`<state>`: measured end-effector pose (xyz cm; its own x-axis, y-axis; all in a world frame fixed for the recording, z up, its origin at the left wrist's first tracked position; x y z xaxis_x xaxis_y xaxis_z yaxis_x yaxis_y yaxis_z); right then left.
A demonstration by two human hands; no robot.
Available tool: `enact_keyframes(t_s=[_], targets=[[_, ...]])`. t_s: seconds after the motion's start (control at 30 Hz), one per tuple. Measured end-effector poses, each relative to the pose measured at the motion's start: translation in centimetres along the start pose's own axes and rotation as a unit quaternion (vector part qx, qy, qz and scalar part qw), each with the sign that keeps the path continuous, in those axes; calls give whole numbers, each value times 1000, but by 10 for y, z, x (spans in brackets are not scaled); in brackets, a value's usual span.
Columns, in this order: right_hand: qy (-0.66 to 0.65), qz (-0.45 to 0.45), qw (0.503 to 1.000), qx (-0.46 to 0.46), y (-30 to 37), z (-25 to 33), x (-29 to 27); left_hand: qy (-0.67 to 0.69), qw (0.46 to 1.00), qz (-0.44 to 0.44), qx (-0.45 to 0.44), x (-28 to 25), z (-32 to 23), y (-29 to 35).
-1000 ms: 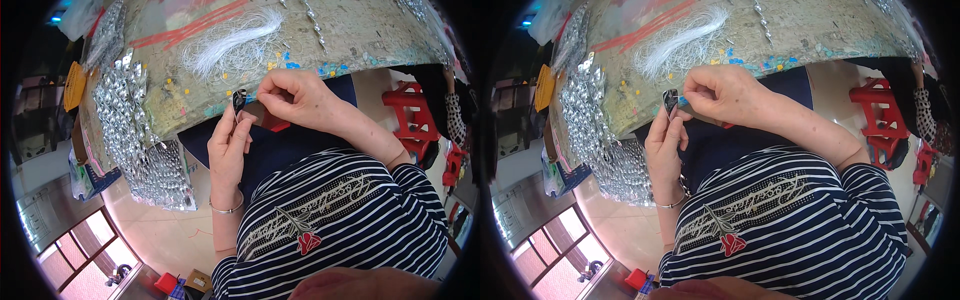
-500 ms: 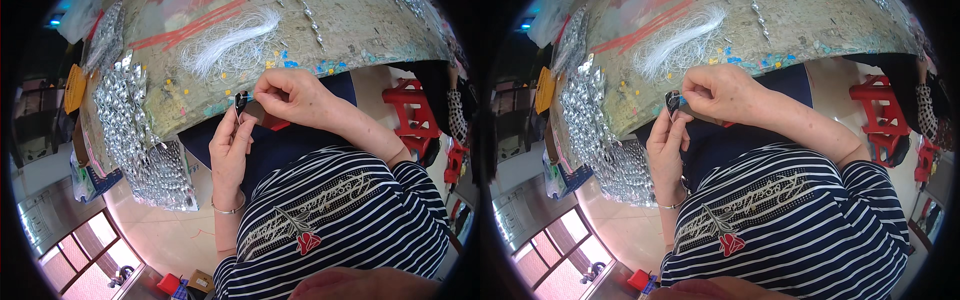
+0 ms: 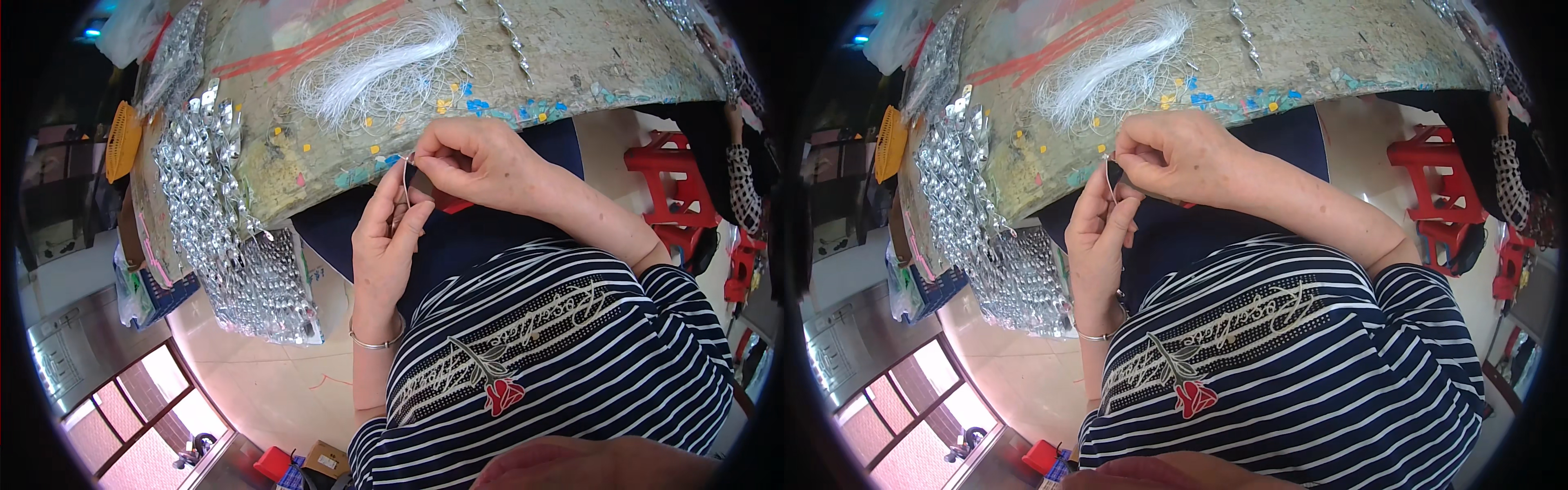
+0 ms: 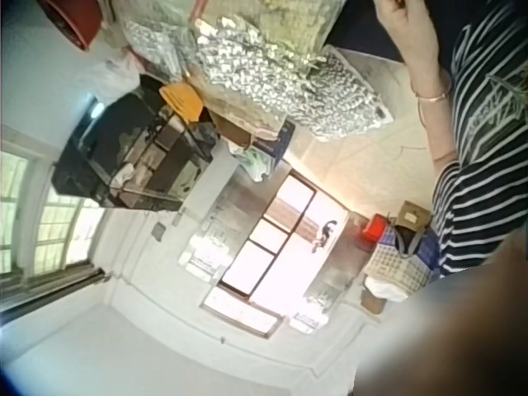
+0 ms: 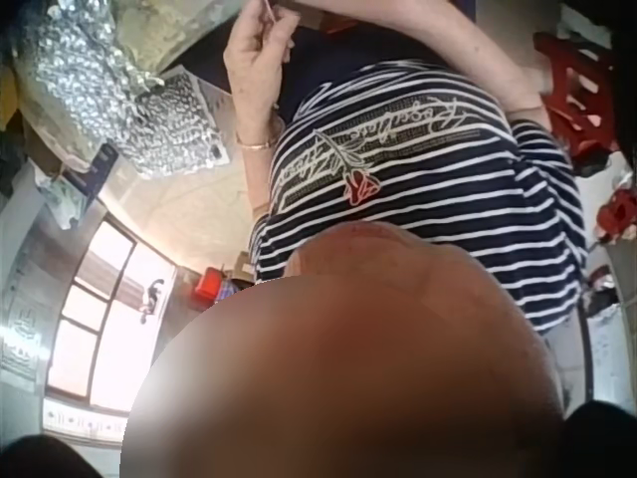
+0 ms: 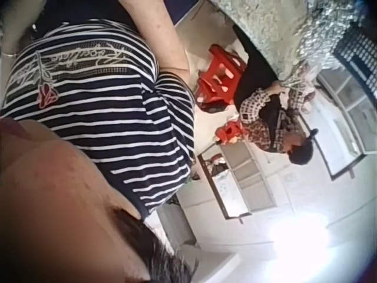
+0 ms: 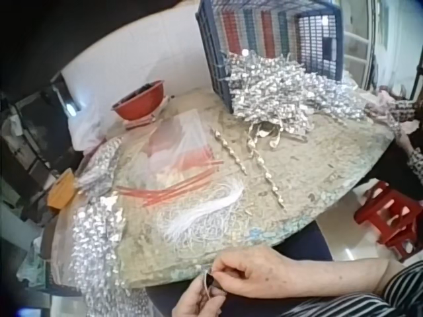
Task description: The person is assembling and packaging small toy components by attaching white fibers to a base and placing them in plastic bags.
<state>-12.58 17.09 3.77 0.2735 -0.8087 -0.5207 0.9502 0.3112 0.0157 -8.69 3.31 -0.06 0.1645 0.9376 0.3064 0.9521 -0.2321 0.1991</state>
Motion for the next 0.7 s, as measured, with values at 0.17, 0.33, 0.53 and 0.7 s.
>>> enact_keyframes(t_s=[0.17,0.33,0.53,0.7], targets=[[44,-21,998,-40,1,0,-1,-12,1000,22,9,1,1,0],[14,-5,1000,-24,3,-4,3,-76,996,8,46,-2,-1,1],[16,15,999,-27,6,4,-3,-185,974,12,128,-1,-13,2],[33,-3,998,-48,5,0,2,-215,960,36,173,2,-13,5]])
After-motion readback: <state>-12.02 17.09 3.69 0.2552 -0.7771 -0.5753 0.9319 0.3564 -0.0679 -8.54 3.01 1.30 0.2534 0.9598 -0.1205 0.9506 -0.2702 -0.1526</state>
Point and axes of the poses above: each hand's wrist, its own y-axis away from the middle knuckle, its own x-axis out of the palm, z = x × y, the point moved 8 cm from there along -y, towards the middle knuckle, and after that the axes turned 13 degrees about y, right-handed, at the moved point
